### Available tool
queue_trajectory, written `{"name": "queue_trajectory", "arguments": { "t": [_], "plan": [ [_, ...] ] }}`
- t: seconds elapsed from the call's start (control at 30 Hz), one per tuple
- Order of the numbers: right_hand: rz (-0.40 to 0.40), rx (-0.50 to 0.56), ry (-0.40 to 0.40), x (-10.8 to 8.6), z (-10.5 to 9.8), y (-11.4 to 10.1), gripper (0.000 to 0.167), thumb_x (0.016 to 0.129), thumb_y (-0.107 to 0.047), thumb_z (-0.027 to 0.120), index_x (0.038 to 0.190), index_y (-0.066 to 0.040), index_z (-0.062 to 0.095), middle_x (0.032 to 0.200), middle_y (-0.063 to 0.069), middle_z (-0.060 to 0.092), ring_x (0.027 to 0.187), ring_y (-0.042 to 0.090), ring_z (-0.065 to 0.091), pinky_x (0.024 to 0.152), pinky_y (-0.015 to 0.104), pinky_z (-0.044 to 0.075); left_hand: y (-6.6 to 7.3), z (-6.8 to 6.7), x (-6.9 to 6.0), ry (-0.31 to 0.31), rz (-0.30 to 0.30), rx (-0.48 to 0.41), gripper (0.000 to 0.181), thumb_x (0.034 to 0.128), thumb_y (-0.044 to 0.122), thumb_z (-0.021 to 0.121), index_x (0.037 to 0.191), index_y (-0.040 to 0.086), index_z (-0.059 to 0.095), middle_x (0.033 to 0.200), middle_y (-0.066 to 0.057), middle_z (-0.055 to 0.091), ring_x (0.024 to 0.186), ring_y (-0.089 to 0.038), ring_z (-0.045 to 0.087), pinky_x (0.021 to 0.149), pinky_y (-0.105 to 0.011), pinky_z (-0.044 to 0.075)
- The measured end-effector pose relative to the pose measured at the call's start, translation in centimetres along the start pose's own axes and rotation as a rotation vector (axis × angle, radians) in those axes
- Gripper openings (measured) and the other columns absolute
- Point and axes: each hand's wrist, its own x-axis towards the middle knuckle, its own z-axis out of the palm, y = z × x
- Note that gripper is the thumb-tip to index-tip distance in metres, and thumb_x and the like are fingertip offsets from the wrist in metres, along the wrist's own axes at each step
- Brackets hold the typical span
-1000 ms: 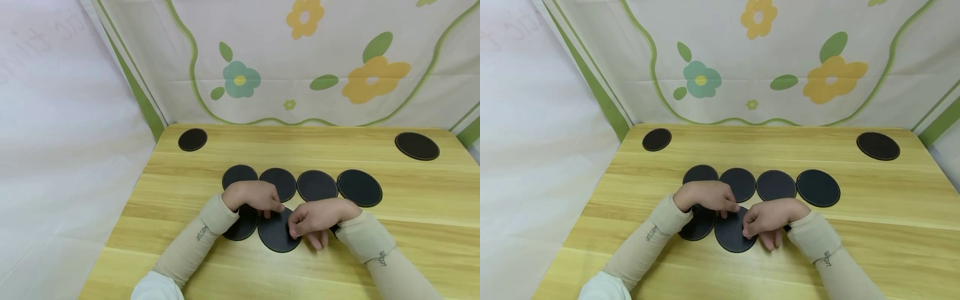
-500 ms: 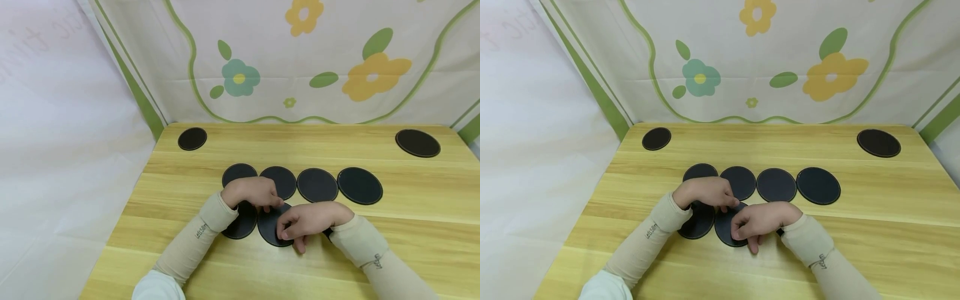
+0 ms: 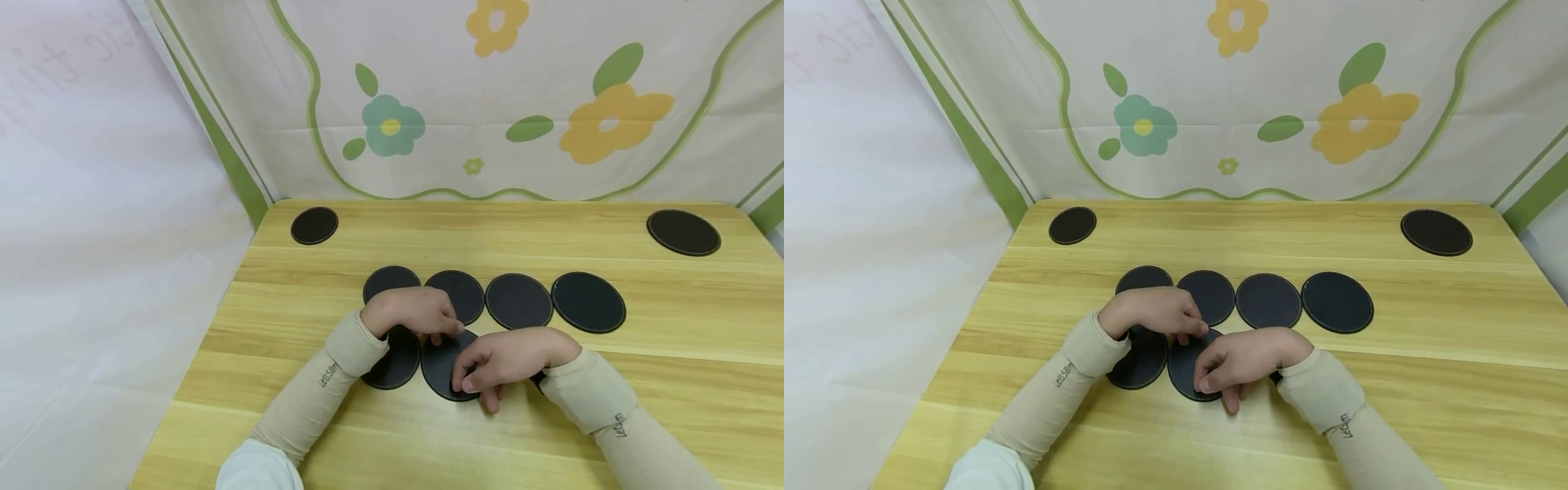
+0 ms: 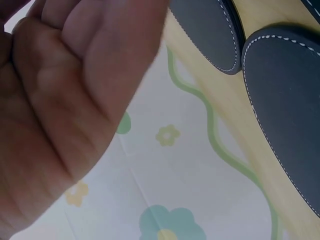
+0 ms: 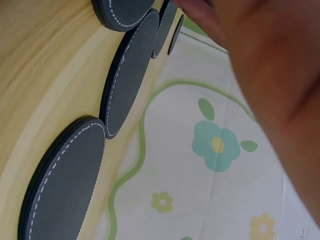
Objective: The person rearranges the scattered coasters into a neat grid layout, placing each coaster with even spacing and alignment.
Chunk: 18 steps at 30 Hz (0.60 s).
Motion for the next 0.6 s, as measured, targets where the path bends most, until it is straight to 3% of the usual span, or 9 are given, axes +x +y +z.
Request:
{"name": "queue_trajectory", "arguments": {
  "t": [0.13, 0.6],
  "plan": [
    [-0.026, -0.011, -0.014, 0.08, 0.08, 0.07, 0.022, 0.102, -0.019, 0.058, 0.115, -0.005, 0.069, 0.072, 0.006, 0.071, 0.073, 0.014, 0.068, 0.069, 0.027, 0.053, -0.07, -0.11, 0.03, -0.001, 0.016, 0.004, 0.035, 0.1068, 0.027, 0.055, 0.091, 0.012, 0.081, 0.081, -0.002, 0.074, 0.077, -0.015, 0.071, 0.068, -0.025, 0.053],
    [-0.148, -0.071, -0.059, 0.41, 0.38, -0.26, 0.027, 0.104, -0.020, 0.055, 0.122, -0.004, 0.067, 0.081, 0.000, 0.073, 0.090, 0.011, 0.067, 0.088, 0.024, 0.047, -0.29, -0.15, 0.22, -0.009, 0.032, 0.002, 0.034, 0.1067, 0.025, 0.055, 0.089, 0.011, 0.081, 0.082, 0.000, 0.074, 0.077, -0.015, 0.071, 0.069, -0.024, 0.052]
  ]
}}
